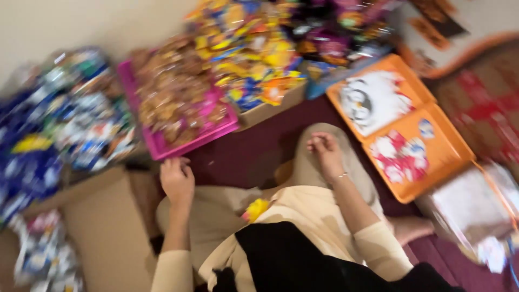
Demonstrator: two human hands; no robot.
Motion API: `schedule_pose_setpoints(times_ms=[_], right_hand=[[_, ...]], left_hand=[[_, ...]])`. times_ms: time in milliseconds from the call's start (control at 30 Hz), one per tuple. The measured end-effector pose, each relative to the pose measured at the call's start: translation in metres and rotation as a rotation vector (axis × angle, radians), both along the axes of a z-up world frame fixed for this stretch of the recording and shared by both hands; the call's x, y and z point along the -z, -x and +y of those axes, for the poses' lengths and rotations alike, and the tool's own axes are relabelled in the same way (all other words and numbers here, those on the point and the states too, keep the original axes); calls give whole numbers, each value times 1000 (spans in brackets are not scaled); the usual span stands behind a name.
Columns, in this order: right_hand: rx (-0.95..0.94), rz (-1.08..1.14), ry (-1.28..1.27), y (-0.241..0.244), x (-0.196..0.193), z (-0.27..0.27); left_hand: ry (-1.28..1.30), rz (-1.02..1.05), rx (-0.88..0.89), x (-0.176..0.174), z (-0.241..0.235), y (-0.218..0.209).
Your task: A person sits on the floor and fills small white gift bags with various snack packets taken from several organized bins.
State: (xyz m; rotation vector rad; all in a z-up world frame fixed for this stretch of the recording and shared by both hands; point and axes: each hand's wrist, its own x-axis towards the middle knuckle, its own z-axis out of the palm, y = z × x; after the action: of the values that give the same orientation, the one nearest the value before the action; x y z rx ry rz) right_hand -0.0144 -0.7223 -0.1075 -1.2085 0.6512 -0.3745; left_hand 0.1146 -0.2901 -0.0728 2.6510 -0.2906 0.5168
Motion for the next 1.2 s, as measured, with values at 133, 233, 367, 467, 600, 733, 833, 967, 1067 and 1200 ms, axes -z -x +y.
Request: schedule_pose_setpoints(times_ms=[133, 233, 367, 467, 600, 733, 833, 967, 1067, 1200], right_hand=[[102, -16, -62, 16, -6, -37], [189, 51, -41, 19, -14, -88], [353, 207, 208, 19, 14, -174], [353, 434, 456, 4, 49, -233], [146, 742, 793, -28, 94, -287], [-75, 764, 951, -50, 101, -304], [-182, 1057, 999, -66, 55, -296], [-266, 1131, 948, -73, 37, -303], [-153, 937, 946, -67, 37, -310], [-31, 624, 1030, -58, 12, -309]], left_hand=[[-32, 527, 176, 61, -63, 10], [-67, 911, 261, 111, -72, 24], [-220, 908, 105, 76, -83, 39], [-124, 813, 48, 79, -84, 39], [-217, 971, -13, 67, -95, 31], [-250, 998, -27, 64, -98, 29], [-269, 992, -16, 73, -97, 27], [-253, 1011, 3, 77, -96, 24], [-204, 989, 11, 89, -91, 21], [-22, 923, -36, 73, -103, 22]])
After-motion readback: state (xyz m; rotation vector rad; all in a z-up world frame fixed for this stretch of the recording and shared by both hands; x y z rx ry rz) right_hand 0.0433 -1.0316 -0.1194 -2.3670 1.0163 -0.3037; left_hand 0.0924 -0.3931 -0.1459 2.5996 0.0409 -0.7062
